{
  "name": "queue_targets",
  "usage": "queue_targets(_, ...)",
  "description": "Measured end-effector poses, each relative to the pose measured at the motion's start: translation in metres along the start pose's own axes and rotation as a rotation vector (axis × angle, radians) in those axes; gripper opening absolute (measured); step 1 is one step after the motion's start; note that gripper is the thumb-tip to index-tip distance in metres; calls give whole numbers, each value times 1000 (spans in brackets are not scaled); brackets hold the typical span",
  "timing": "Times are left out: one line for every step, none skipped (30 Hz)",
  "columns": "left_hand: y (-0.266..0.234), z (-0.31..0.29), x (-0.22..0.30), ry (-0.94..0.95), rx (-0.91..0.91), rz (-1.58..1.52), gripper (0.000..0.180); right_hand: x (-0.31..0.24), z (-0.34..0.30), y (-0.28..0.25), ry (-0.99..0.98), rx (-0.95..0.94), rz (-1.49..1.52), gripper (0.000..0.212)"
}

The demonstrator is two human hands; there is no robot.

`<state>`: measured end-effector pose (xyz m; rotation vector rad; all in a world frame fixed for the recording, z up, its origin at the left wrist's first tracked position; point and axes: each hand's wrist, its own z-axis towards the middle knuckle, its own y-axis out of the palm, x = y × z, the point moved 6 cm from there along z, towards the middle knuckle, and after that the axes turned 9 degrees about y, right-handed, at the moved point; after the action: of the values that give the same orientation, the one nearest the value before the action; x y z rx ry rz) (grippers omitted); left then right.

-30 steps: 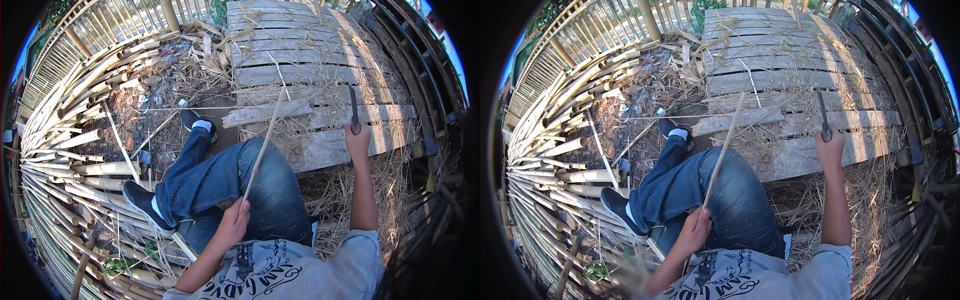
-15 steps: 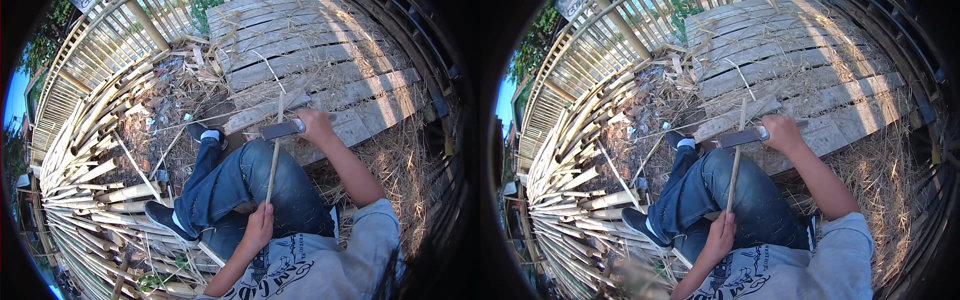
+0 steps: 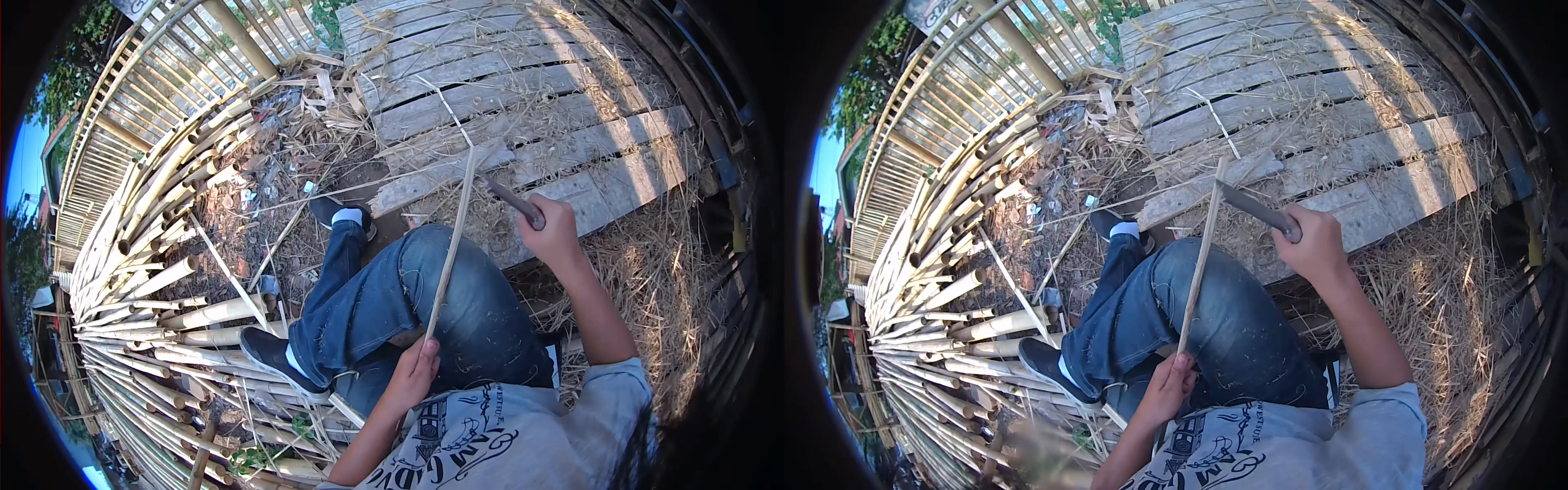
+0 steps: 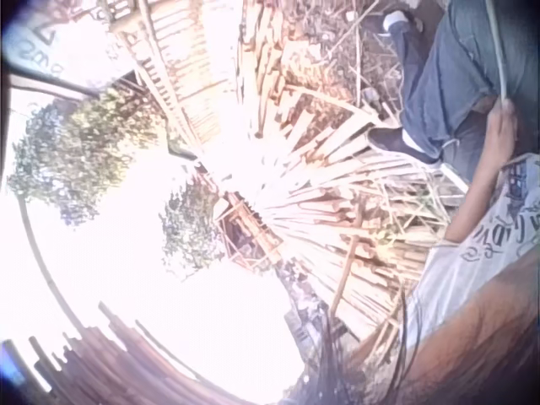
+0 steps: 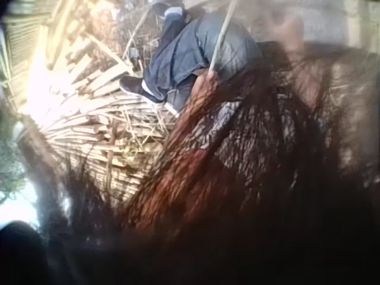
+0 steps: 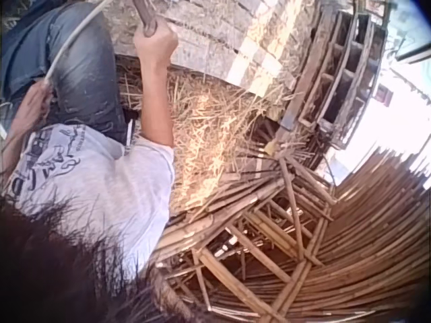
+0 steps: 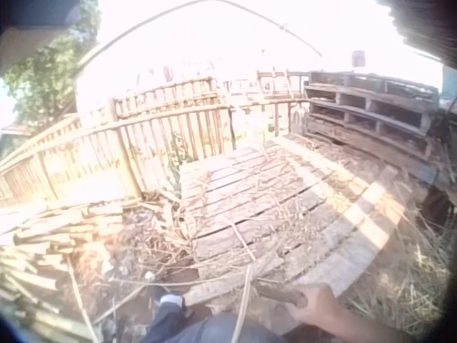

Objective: The person holds a bamboo strip and shaves along its length using a knife.

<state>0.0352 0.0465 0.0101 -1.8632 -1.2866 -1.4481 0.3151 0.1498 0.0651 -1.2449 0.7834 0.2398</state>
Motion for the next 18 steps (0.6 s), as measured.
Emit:
queue_targets(-2,1,1,-15,1,-19,39,-23,-9,6,-158,-12,-39,17)
queue_targets(-3,2,3,-15,2,3,41,-25,-8,12,-145,-1,-41,17)
queue_targets(-2,2,3,-17,-9,10,41,-32,-7,25,-261,-33,-96,19)
queue_targets(-3,1,3,-13,22,53,40,-38,-5,40,-388,-72,-146,21)
queue_targets(-2,-2,2,-11,57,97,40,-33,4,46,-391,-75,-140,21)
queue_targets(-1,-4,5,71,107,269,39,-27,17,49,-398,-57,-117,20)
queue_targets(-1,-8,5,68,124,268,39,-23,32,50,-410,-45,-92,20)
queue_targets(2,-13,5,40,97,301,39,-11,58,43,-132,-45,-191,21)
queue_targets(8,-17,5,12,68,333,38,6,83,32,147,-43,-291,22)
queue_targets(14,-27,1,-39,16,412,37,42,110,23,319,-7,-335,23)
queue_targets(17,-38,-19,13,-52,450,35,54,118,10,271,69,-369,23)
queue_targets(17,-46,-35,25,-88,413,35,62,123,0,232,150,-399,23)
queue_targets(14,-50,-44,32,-119,375,34,64,118,-8,187,200,-401,24)
queue_targets(9,-48,-32,-45,-69,342,36,62,103,-15,142,239,-412,25)
queue_targets(2,-39,-19,-10,-35,278,40,65,85,-10,150,202,-436,25)
queue_targets(-5,-36,-14,-13,13,236,42,69,70,-12,255,120,-350,25)
queue_targets(-11,-29,-10,-5,48,196,43,76,58,-17,363,55,-266,26)
queue_targets(-13,-23,-10,-9,42,99,43,83,46,-12,319,58,-189,27)
